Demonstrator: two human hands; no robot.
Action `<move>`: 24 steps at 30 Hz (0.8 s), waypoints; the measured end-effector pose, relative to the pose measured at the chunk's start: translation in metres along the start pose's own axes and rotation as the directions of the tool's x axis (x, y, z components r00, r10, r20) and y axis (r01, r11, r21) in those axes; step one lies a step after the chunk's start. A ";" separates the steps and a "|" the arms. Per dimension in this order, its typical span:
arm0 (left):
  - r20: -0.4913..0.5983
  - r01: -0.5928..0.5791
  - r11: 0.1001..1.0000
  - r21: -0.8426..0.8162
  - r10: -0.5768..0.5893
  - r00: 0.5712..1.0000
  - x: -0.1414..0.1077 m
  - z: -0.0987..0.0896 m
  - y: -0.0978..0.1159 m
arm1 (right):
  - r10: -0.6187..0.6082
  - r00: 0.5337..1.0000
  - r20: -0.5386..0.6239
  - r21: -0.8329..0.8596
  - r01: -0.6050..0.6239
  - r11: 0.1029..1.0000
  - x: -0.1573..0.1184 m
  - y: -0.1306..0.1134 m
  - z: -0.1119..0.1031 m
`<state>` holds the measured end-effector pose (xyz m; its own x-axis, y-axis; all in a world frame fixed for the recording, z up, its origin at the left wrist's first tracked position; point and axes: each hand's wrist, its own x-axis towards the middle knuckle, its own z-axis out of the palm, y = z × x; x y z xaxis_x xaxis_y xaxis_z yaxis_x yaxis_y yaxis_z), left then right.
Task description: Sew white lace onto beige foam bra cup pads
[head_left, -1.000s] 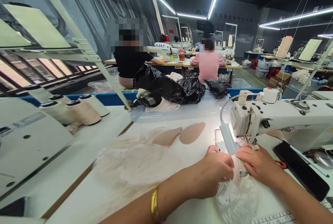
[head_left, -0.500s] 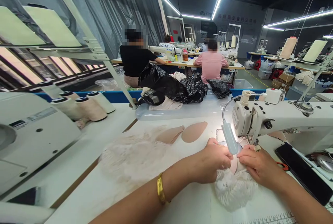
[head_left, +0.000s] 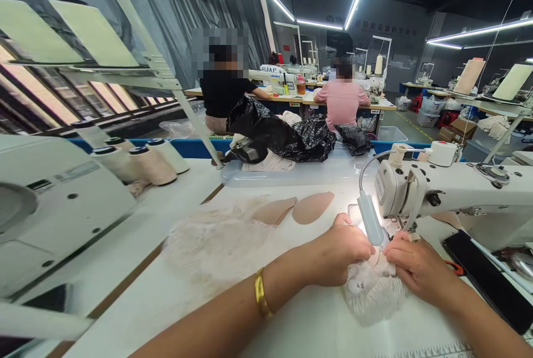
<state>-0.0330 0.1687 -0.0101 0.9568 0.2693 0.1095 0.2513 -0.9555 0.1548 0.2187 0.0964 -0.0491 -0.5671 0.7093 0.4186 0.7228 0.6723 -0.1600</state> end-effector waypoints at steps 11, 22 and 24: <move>-0.084 0.062 0.992 -0.108 -0.072 0.994 0.004 0.003 -0.015 | 0.179 0.974 -0.136 0.044 -0.174 0.984 0.002 0.009 -0.009; -0.107 0.071 0.988 -0.134 -0.086 0.991 0.005 -0.004 -0.004 | 0.312 0.942 -0.125 0.224 -0.279 0.934 -0.002 0.011 -0.003; -0.100 0.073 0.987 -0.142 -0.088 0.991 0.004 -0.004 -0.005 | 0.324 0.939 -0.117 0.237 -0.290 0.927 -0.003 0.012 -0.002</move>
<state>-0.0311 0.1750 -0.0064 0.9115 0.3628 0.1936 0.2970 -0.9065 0.3000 0.2296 0.1018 -0.0507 -0.2520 0.8589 0.4458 0.7410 0.4676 -0.4820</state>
